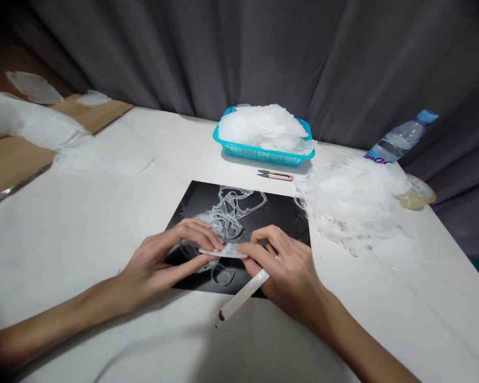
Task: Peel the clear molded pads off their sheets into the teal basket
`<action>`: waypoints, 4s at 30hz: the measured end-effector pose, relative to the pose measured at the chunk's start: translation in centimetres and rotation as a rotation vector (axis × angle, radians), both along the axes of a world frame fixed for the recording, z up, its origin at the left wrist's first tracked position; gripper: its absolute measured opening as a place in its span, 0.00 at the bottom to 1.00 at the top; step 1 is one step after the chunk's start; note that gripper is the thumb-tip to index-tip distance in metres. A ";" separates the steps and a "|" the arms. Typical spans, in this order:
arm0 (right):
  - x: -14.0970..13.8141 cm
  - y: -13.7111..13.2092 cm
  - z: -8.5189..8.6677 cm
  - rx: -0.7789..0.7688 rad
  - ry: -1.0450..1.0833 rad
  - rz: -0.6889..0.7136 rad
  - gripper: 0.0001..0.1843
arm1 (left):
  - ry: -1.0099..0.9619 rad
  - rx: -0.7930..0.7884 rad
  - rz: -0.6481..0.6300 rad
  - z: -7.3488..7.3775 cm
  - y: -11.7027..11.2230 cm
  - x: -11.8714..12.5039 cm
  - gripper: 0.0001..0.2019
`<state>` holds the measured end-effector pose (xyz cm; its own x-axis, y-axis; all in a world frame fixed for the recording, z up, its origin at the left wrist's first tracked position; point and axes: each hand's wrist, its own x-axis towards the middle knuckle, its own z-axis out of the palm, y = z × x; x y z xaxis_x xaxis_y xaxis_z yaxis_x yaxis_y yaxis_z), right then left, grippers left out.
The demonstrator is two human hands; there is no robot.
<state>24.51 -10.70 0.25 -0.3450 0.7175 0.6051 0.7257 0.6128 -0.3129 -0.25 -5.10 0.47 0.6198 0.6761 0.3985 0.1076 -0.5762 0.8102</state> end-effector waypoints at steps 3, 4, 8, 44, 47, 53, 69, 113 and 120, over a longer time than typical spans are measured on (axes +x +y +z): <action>0.0 -0.1 0.0 0.015 -0.032 -0.003 0.08 | 0.022 -0.008 0.025 0.0 -0.1 0.0 0.07; 0.0 -0.1 0.1 0.023 -0.041 -0.005 0.08 | 0.025 -0.001 0.030 0.0 -0.1 0.0 0.07; 0.0 -0.1 0.4 0.060 -0.045 -0.009 0.09 | 0.057 0.068 0.027 -0.2 0.0 -0.2 0.08; 0.3 0.5 -0.4 -0.007 -0.066 0.019 0.09 | 0.058 0.259 0.022 0.3 0.2 0.1 0.07; 0.2 0.3 -0.5 0.029 -0.066 0.028 0.09 | 0.106 0.242 0.059 0.4 0.1 0.1 0.08; -0.4 0.0 -0.2 0.074 -0.097 0.007 0.06 | 0.199 0.259 0.011 0.6 -0.4 0.0 0.08; -0.6 -0.3 0.0 0.153 -0.106 -0.065 0.04 | 0.147 0.222 -0.024 0.0 0.2 -0.2 0.08; -0.6 -0.1 -0.2 -0.002 0.110 0.000 0.08 | 0.131 0.343 0.051 0.6 -0.1 -0.1 0.05; -0.2 0.7 -0.5 -0.034 0.136 0.052 0.08 | 0.122 0.346 0.036 0.8 -0.1 -0.3 0.06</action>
